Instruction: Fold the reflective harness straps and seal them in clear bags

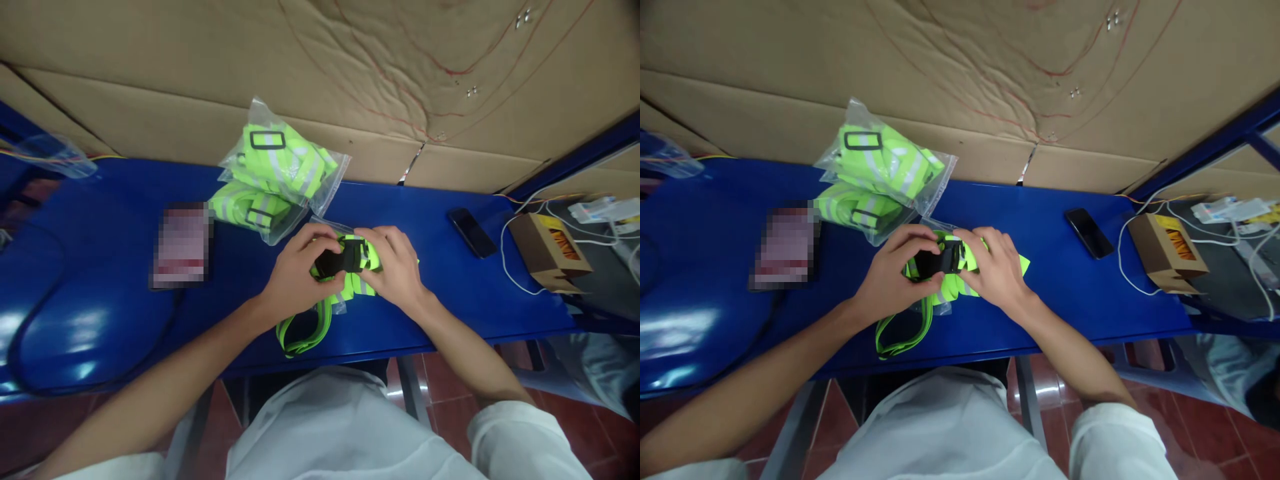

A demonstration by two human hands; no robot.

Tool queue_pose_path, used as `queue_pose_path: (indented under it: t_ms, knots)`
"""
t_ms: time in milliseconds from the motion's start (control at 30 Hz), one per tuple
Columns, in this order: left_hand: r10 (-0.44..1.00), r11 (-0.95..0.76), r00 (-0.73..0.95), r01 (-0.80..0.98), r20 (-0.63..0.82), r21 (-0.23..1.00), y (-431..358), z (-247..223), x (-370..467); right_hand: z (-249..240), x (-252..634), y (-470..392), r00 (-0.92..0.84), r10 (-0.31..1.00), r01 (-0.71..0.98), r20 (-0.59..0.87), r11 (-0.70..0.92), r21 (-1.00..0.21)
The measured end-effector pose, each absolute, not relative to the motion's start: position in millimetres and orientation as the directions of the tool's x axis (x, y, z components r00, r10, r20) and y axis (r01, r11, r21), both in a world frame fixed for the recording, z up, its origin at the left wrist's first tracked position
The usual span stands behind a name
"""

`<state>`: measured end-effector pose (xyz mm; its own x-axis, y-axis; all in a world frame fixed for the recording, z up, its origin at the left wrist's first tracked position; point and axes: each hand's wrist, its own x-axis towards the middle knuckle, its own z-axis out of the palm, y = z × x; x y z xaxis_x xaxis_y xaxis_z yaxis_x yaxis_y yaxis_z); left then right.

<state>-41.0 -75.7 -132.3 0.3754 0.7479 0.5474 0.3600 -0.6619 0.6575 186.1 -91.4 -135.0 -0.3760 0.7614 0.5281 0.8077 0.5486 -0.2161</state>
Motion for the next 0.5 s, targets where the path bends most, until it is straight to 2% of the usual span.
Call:
queue_pose_path:
  t_ms: [133, 333, 400, 500]
  knots:
    - [0.751, -0.656, 0.396, 0.35, 0.529, 0.669, -75, -131, -42, -135, 184, -93, -0.378, 0.744, 0.827, 0.551, 0.538, -0.159]
    - [0.746, -0.656, 0.441, 0.355, 0.5, 0.666, -73, -134, -45, -130, 191, -91, -0.404, 0.688, 0.871, 0.603, 0.491, 0.023]
    - [0.743, -0.662, 0.477, 0.422, 0.469, 0.62, -73, -132, -46, -128, 196, -89, -0.38, 0.672, 0.883, 0.635, 0.467, 0.033]
    - [0.733, -0.679, 0.497, 0.495, 0.465, 0.542, -76, -123, -51, -123, 201, -88, -0.332, 0.704, 0.894, 0.628, 0.446, -0.027]
